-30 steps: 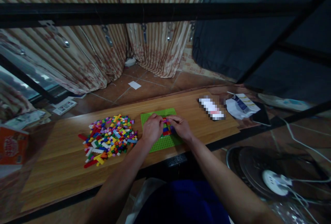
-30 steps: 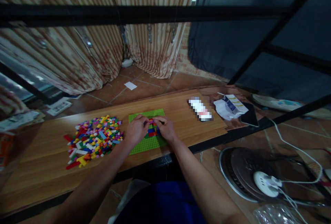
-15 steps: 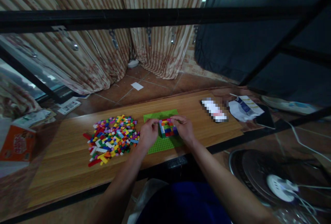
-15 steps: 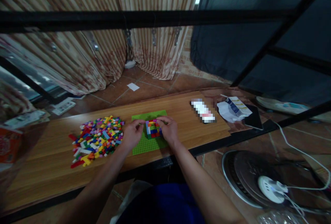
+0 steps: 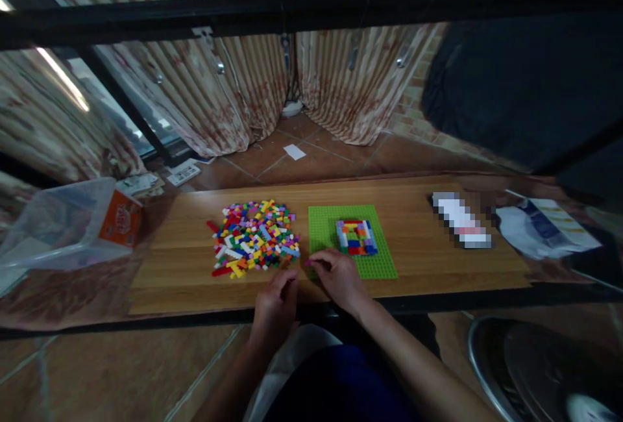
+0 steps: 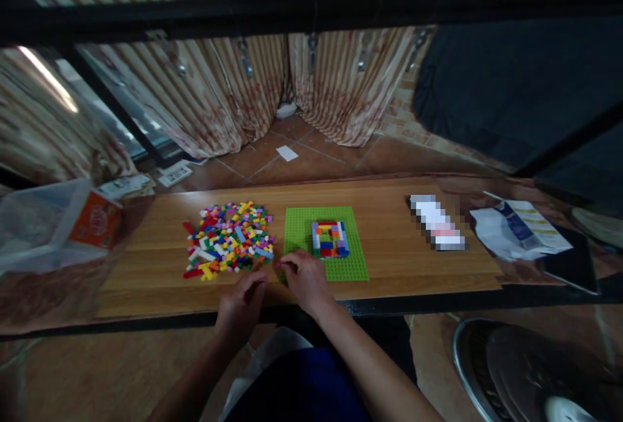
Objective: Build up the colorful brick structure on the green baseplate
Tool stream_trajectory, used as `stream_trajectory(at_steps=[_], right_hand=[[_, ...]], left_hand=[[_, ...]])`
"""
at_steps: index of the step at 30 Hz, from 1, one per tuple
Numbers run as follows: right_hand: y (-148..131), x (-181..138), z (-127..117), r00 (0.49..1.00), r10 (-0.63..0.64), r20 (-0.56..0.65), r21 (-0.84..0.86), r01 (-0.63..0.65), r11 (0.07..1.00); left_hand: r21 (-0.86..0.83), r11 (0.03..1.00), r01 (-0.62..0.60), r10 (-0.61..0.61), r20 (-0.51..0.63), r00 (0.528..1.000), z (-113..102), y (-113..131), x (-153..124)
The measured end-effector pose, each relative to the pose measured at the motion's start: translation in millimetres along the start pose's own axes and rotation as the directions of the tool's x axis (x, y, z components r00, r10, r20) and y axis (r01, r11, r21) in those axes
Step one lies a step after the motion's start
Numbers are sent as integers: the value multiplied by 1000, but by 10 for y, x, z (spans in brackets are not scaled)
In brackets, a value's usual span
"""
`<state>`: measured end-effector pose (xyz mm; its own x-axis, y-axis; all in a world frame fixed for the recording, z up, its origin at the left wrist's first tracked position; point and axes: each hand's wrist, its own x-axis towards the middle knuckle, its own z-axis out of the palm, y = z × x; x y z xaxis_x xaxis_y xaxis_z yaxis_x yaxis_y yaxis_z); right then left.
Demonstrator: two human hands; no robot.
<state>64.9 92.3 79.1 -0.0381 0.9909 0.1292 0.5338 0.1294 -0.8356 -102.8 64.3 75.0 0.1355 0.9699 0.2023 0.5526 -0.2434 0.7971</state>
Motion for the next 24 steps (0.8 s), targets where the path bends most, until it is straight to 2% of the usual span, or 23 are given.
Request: stream_trajectory(at_steps=[4,7,14,19,21,24], right_hand=[[-47,145,106,991,-23,135,-182,48,982],[-85,255,165,984,-38,176,-238,80,968],[-22,481,274,995,-79,64,-220,92,971],[-29,748,266,995,-96,-11,-253,90,963],[-87,845,293,993,-121,-8,-247,116,962],[-196,938,400,981,-181,66,-225,191,955]], left_hand=[[92,996,-14,18,-46,999,-146,-116,-83],[137,989,-47,52,-31,998,-174,-135,-65],[197,971,-136,123,76,989,-131,-144,-40],[156,977,-143,130,91,987,-111,-177,-9],[142,979,-146,134,90,987,-106,-191,2],[137,981,-141,129,94,987,-101,-200,9]])
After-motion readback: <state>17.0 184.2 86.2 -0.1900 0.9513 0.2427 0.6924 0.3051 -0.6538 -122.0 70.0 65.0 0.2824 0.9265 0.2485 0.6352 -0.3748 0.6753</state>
